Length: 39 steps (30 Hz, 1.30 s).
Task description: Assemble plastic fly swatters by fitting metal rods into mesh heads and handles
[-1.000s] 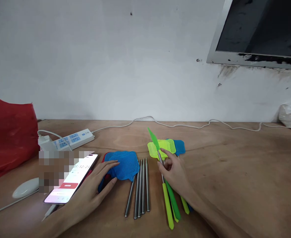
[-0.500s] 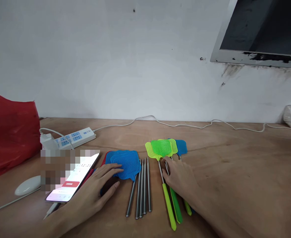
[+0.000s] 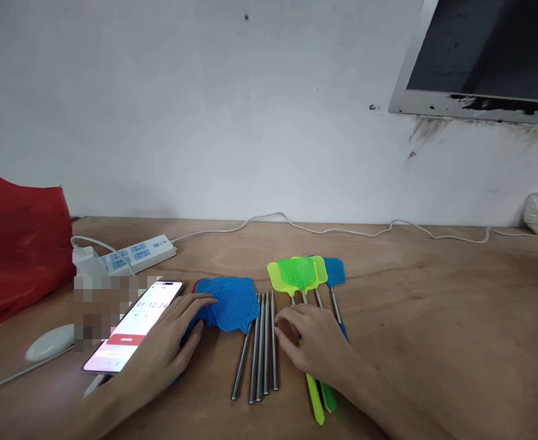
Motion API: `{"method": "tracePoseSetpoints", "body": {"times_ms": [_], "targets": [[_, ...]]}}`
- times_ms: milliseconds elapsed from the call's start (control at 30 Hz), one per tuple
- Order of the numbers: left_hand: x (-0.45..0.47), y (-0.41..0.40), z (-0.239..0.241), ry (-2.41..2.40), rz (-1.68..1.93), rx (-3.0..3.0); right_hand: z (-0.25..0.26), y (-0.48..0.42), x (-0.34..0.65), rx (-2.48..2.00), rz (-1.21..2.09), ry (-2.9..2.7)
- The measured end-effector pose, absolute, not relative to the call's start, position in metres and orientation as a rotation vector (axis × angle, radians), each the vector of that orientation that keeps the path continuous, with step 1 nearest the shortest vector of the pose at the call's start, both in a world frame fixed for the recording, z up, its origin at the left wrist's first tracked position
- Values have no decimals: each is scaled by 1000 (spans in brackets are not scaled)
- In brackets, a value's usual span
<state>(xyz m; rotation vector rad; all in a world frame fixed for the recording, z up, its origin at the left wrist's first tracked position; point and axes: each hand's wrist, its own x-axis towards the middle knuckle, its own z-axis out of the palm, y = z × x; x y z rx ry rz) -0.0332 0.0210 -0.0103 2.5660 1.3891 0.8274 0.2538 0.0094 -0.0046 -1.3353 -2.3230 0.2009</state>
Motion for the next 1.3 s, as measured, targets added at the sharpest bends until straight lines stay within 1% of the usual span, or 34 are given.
{"method": "tracePoseSetpoints", "body": {"times_ms": [233,467,567,833,1067,1200,1300], "targets": [[-34,21,-7,1571,782,2735,-10,8,252,-1255,240,-2369],[-39,26,-2,1728,426,2770,-6,9,252,-1326,233,-2363],[-37,23,-2,1696,372,2777,-6,8,251,-1388,218,-2353],[-34,19,1,1551,396,2628,-3,8,249,-1486,250,-2299],[-28,10,1,1259,556,2462,-7,6,247,-1569,205,-2247],[-23,7,4,1076,563,2349,-10,7,246,-1607,167,-2225],[-21,6,4,1023,558,2337,-11,7,245,-1634,156,-2209]]}}
